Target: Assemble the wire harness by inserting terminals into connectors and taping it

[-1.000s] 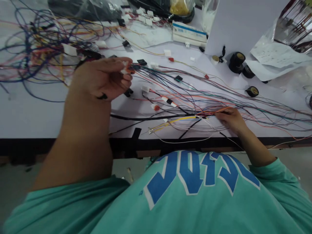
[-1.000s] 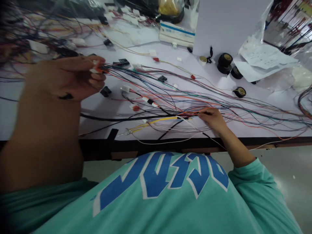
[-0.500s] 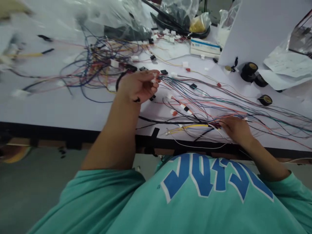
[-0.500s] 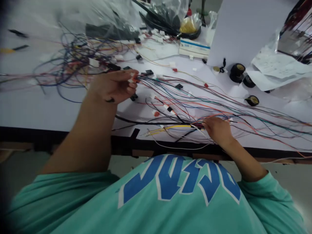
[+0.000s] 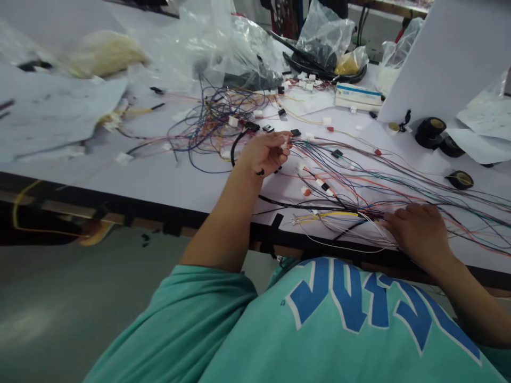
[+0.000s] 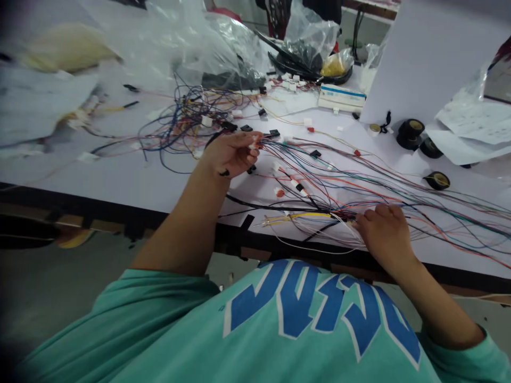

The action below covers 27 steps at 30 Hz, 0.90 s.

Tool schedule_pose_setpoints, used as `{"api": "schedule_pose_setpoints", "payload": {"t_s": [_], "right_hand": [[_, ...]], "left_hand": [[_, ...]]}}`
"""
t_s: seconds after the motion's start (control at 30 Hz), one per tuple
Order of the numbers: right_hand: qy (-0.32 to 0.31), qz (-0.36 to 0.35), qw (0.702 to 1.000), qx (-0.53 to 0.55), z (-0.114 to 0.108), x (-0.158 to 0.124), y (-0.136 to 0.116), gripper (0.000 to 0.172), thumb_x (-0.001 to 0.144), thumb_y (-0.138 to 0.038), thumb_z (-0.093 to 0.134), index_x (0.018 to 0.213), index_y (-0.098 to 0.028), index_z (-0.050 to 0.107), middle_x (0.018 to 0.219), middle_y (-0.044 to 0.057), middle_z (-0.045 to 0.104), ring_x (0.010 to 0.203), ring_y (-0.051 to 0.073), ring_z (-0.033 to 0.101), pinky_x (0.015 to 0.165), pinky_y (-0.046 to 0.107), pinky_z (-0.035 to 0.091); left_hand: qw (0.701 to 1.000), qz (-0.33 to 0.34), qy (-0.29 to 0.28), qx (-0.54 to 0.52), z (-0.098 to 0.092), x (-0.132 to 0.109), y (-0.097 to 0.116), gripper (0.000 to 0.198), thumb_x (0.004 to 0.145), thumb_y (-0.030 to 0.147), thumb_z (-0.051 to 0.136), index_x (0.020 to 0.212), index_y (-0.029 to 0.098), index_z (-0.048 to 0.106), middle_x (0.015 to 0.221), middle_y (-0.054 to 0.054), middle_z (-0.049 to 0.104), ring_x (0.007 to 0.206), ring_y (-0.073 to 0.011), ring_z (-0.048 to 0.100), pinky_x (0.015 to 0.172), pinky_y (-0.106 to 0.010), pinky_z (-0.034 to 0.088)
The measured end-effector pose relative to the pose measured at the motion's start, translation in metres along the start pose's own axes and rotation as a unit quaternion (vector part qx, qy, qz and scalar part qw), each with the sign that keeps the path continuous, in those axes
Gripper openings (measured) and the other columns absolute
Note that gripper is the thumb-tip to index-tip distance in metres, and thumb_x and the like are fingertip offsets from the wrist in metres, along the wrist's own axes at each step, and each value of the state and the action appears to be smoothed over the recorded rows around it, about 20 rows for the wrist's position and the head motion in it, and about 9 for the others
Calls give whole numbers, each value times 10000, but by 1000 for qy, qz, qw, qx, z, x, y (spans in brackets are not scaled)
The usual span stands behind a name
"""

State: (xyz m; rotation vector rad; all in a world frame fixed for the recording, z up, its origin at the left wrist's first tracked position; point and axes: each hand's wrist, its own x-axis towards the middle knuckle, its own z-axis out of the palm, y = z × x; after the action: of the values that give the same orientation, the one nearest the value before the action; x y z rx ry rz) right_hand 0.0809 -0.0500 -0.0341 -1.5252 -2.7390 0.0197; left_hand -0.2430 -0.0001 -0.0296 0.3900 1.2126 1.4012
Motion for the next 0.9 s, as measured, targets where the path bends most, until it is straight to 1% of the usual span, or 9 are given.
{"api": "schedule_pose_setpoints", "payload": {"t_s": [0.1,0.27,0.33,0.4,0.5,0.57,0.63,0.8,0.9], "right_hand": [[63,37,981,177,4,5,7,291,854,-373,444,701,-214,634,827,100,676,917,269,568,896,448,341],[142,185,806,543,10,10,42,354,803,-519,416,578,-247,441,503,14,379,584,200,484,707,391,437],[127,202,771,590,6,5,49,329,755,-520,475,573,-250,433,478,-17,287,509,174,419,635,369,430],[56,203,801,560,0,-2,49,271,695,-499,570,602,-249,522,490,7,390,508,176,441,590,356,411],[-67,170,930,320,-8,-15,46,233,661,-484,629,723,-263,673,650,75,623,601,237,546,591,371,394],[-97,146,957,230,-11,-19,47,262,683,-514,613,762,-285,713,738,90,674,648,262,573,616,389,397],[-67,141,939,308,-12,-20,53,339,691,-607,585,697,-293,711,674,95,649,613,249,553,619,399,405],[191,226,769,567,-16,-15,73,412,794,-688,354,825,-451,689,463,-2,257,450,143,254,654,414,388],[215,247,773,544,-20,-17,76,440,852,-606,247,1032,-505,635,449,-42,95,418,117,119,588,408,345]], "left_hand": [[1000,-6,-7,10,-3,4,-1,225,847,6,411,738,125,569,477,35,507,345,-38,460,333,-117,318],[1000,-1,-24,18,-8,10,-3,167,814,16,457,827,117,590,487,38,495,365,-49,466,357,-129,322],[1000,-1,-24,13,-9,11,-4,171,808,19,460,867,109,594,496,38,499,370,-53,469,359,-134,328],[1000,-3,-21,10,-10,12,-5,175,802,19,461,882,100,594,509,35,508,370,-57,470,354,-140,325],[1000,-5,-24,13,-10,14,-6,158,806,20,464,863,98,589,519,33,509,367,-57,469,356,-140,323],[1000,-4,-28,13,-10,14,-6,144,811,19,469,845,101,582,525,33,512,365,-53,468,364,-137,332],[1000,-2,-29,12,-10,14,-6,148,814,7,462,829,103,574,516,35,508,362,-55,467,367,-139,345],[1000,-6,-17,3,-7,12,-5,194,827,-13,425,777,116,561,470,37,485,343,-59,452,350,-144,338],[1000,-10,-23,-2,-7,13,-6,189,837,3,429,771,117,564,477,30,496,347,-56,452,350,-142,337]]}}
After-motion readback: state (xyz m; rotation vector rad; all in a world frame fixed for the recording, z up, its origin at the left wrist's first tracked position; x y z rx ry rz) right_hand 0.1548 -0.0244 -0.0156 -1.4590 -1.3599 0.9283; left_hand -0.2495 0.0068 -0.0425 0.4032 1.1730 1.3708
